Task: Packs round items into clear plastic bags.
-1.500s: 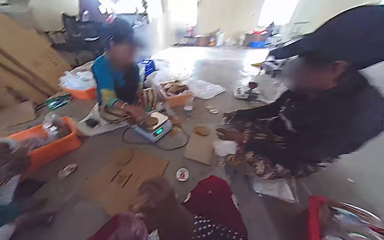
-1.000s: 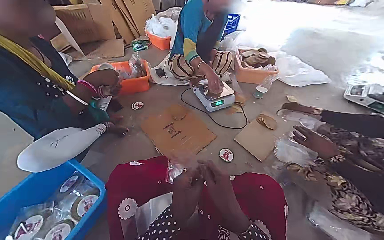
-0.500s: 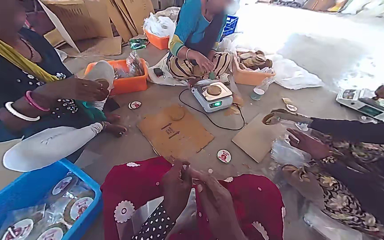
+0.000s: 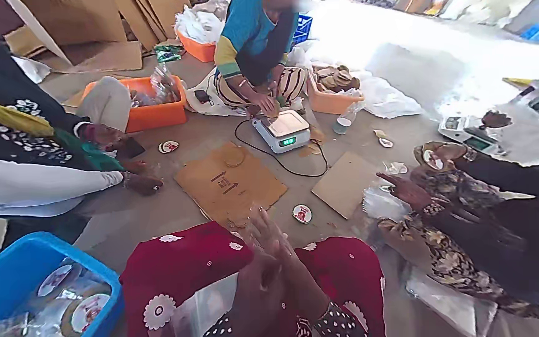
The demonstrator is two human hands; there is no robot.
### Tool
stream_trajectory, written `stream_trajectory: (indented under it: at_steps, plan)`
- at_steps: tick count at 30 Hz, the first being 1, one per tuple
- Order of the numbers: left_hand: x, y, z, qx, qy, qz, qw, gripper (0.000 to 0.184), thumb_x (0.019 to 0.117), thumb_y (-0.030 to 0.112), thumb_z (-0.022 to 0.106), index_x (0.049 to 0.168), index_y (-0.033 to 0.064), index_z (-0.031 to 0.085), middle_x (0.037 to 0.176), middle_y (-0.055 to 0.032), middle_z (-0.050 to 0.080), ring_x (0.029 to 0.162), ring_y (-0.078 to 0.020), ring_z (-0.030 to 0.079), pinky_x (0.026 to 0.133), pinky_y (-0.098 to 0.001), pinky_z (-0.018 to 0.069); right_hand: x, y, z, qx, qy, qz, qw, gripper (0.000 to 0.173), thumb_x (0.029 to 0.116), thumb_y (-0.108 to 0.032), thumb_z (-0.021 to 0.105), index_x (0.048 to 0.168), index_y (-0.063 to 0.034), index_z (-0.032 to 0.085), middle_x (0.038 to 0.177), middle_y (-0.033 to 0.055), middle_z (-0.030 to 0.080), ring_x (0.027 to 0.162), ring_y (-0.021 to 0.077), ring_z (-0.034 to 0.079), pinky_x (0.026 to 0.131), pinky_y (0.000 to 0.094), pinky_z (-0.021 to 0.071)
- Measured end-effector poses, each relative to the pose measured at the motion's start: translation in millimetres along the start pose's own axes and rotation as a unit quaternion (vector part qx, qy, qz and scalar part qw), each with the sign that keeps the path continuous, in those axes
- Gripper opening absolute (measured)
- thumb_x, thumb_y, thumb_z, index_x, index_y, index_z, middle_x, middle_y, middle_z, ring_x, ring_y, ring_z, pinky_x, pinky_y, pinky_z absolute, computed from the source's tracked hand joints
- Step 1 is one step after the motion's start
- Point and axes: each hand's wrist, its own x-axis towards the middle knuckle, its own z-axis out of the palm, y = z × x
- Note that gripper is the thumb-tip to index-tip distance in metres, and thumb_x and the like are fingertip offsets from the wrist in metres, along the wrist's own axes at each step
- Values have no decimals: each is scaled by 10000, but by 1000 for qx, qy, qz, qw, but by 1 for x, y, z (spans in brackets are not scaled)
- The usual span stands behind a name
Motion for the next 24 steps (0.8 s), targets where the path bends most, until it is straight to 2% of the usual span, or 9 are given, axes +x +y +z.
stream_trajectory:
  at_steps: [2,4,6,8,11,15,18,21,24]
  plan:
    - [9,-7,-15,-89,38,-109,989,533,954,451,669,1234,10,559,1112,-59,667,1005,-110,649,860,-304,574,5,11,-7,10,-55,-42,998,1146,899,-668,633,1604,75,117,1657,209,276,1480,245,398,1202,426,385]
    - [30,-20,-28,-124,62,-252,958,837,910,551,651,1465,-15,383,1322,-118,549,1166,-149,568,914,-339,544,2,8,-2,4,-93,-43,995,1155,884,-646,672,1595,89,135,1651,205,290,1500,230,363,1229,412,347]
    - [54,-25,-31,-200,48,-377,903,699,982,431,562,1527,70,318,1292,-109,557,1086,-159,604,852,-390,565,-8,-5,11,-16,-92,4,996,1039,890,-498,748,1554,111,231,1559,139,450,1422,114,449,1197,313,381]
    - [70,-32,-25,-300,74,-434,846,422,1053,291,486,1397,49,451,1074,-87,647,901,-154,676,776,-355,599,-12,-23,23,-74,-53,76,993,837,849,-336,823,1472,46,415,1401,36,602,1284,13,551,1110,228,452]
    - [88,-38,-24,-354,91,-446,817,349,1084,260,418,1321,16,495,1021,-117,643,864,-214,677,750,-397,602,-3,-31,17,-252,-123,72,957,965,899,-466,743,1610,-10,277,1607,113,423,1475,136,397,1220,355,343]
    - [117,-63,-45,-363,123,-403,831,361,1105,336,325,1280,67,490,1008,-99,659,859,-245,691,771,-462,608,1,-62,-8,-287,-109,-42,951,535,897,-255,777,1334,20,640,1326,109,680,1219,147,647,1047,330,542]
    - [143,-85,-66,-378,182,-405,812,373,1077,406,400,1305,122,480,1049,-103,629,892,-269,672,765,-498,592,26,-69,-65,-330,76,-52,940,132,971,-86,662,1057,-13,730,962,31,756,851,101,725,787,294,624]
    - [155,-112,-79,-392,217,-415,792,453,1048,460,449,1322,100,474,1099,-149,621,984,-320,657,794,-547,574,77,-24,-167,-499,155,103,846,215,1005,-129,643,1178,-19,706,1060,121,740,926,214,718,878,431,585]
    - [154,-135,-83,-385,230,-437,780,389,1053,476,395,1179,128,515,968,-110,649,851,-270,677,694,-503,591,107,34,-240,-602,74,264,750,490,950,-147,687,1404,-1,579,1316,249,640,1205,383,632,1048,559,482]
